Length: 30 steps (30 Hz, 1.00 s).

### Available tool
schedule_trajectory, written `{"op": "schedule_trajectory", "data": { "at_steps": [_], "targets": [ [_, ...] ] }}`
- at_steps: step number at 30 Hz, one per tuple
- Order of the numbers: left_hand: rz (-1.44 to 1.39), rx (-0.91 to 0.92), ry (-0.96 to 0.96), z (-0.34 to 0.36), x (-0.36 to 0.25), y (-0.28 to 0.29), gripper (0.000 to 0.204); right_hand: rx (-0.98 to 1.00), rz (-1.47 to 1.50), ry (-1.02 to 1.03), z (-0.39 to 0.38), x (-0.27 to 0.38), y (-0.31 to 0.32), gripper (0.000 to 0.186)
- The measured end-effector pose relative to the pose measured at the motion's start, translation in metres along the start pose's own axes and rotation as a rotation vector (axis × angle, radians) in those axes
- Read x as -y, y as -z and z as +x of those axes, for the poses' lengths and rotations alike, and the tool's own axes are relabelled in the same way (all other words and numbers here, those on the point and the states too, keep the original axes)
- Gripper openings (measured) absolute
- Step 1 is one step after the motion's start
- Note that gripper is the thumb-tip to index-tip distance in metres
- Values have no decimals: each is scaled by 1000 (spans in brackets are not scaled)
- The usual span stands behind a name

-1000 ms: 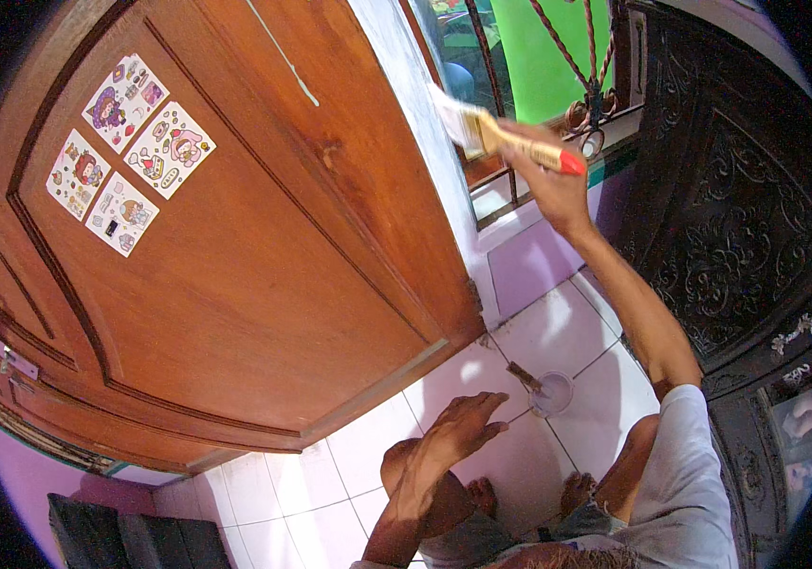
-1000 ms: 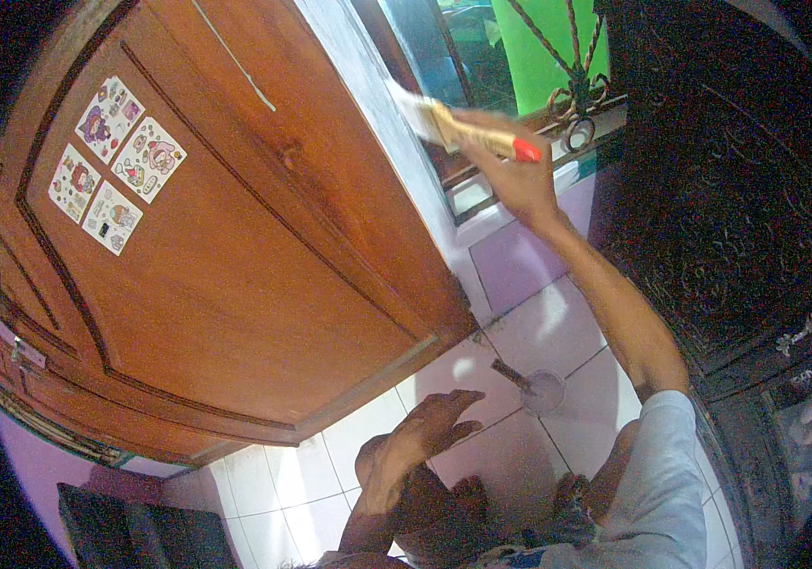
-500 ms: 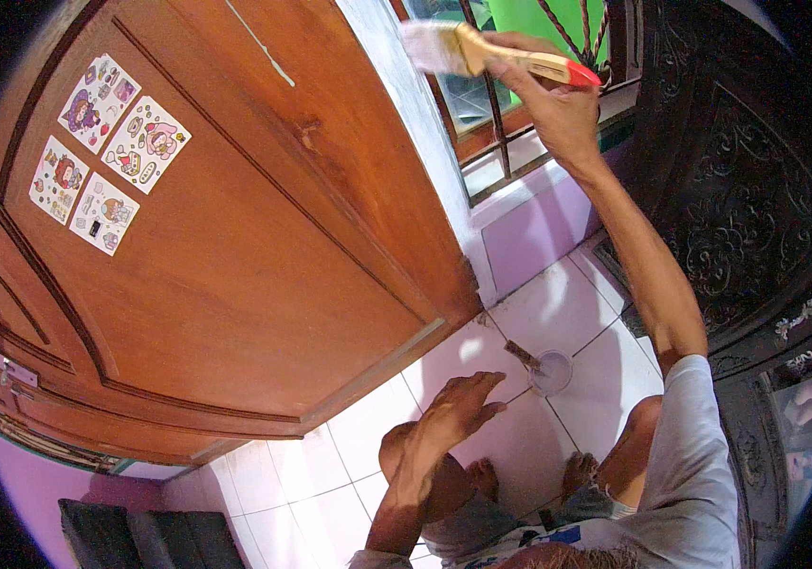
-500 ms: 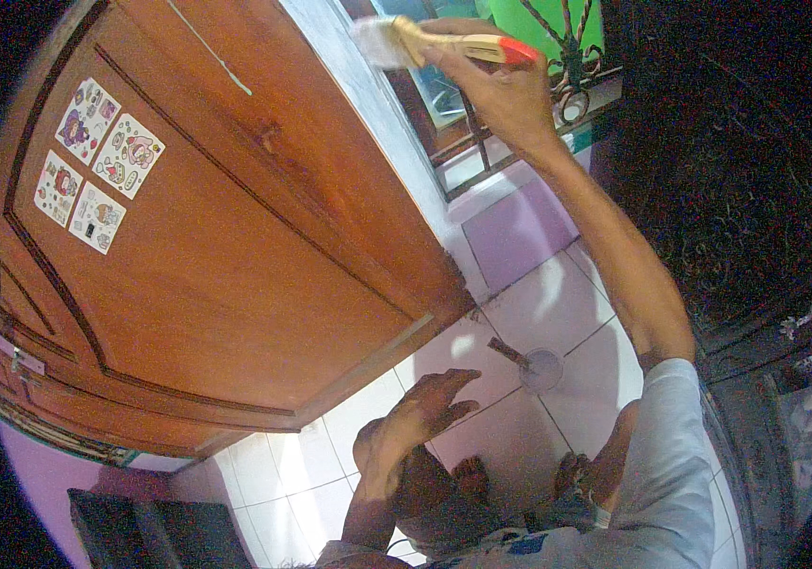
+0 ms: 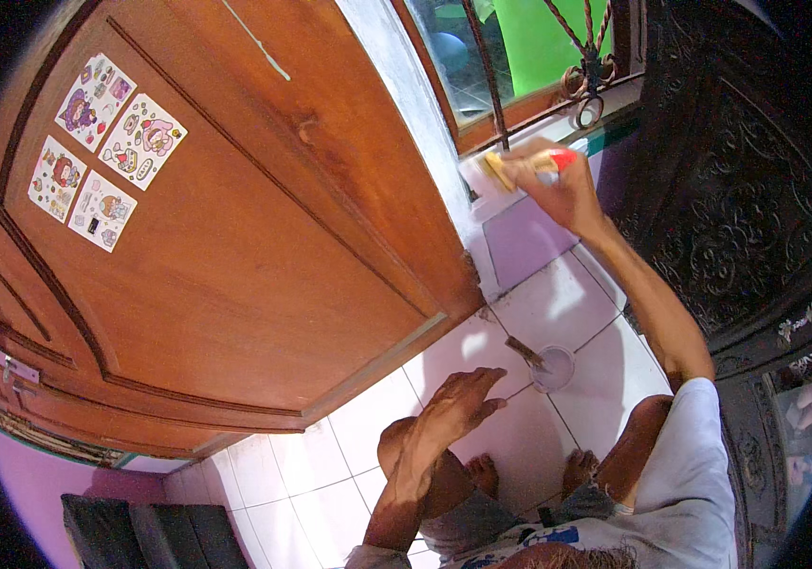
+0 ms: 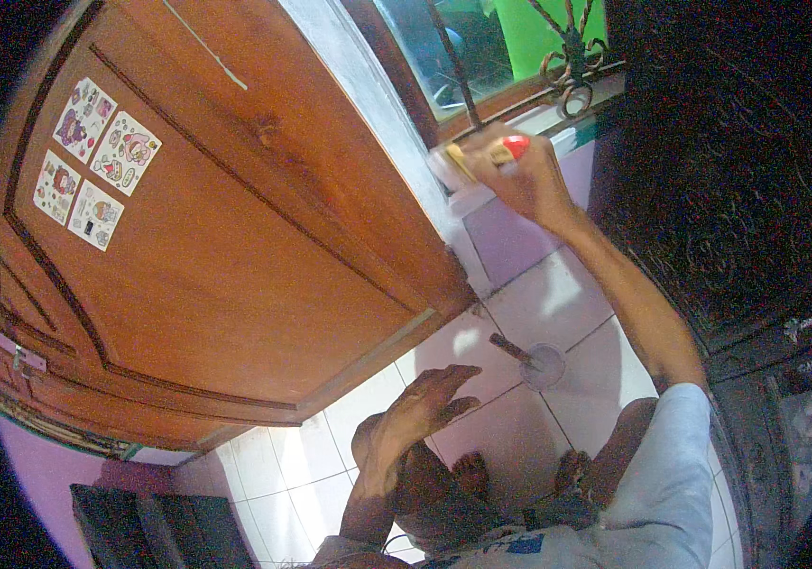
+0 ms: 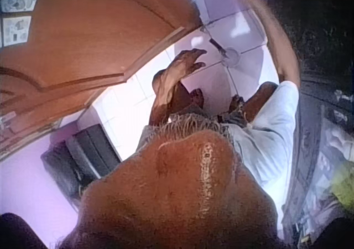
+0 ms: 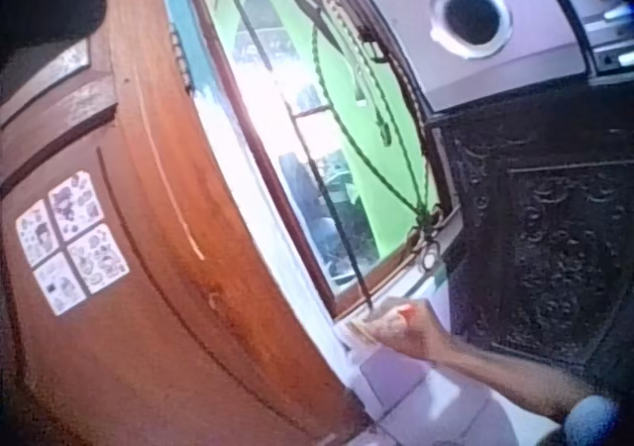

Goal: The person paints the white door frame and adjacent wall trim using a paintbrush and a small paint can. They repeatedly dip the brush into the can and apply white paint to the vertical and horizontal sections of the frame, occasionally touching up spots with a finger.

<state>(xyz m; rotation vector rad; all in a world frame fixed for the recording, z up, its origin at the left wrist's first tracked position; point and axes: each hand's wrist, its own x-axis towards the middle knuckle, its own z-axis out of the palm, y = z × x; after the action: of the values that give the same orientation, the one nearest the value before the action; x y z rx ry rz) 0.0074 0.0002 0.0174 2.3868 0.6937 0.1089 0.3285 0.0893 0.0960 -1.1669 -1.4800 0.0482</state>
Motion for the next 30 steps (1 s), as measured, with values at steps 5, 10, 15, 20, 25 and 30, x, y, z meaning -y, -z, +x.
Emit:
{"op": "schedule_trajectory", "data": {
  "at_steps": [5,10,15,20,25,30],
  "targets": [
    [-3,-1,2,2,-2,0,50,-111,218,-33,51,47,-1,21],
    [-7,2,50,1,3,-2,52,-312,326,-41,26,35,-13,27],
    [-18,34,53,3,0,1,51,-97,165,47,-13,-7,-20,26],
    [-7,13,-12,4,-4,2,49,33,28,42,-13,2,-3,19],
    [20,64,43,9,-10,5,50,-35,95,91,32,12,4,28],
    [27,147,163,11,-9,4,53,-284,384,99,55,39,-4,28]
  ]
}}
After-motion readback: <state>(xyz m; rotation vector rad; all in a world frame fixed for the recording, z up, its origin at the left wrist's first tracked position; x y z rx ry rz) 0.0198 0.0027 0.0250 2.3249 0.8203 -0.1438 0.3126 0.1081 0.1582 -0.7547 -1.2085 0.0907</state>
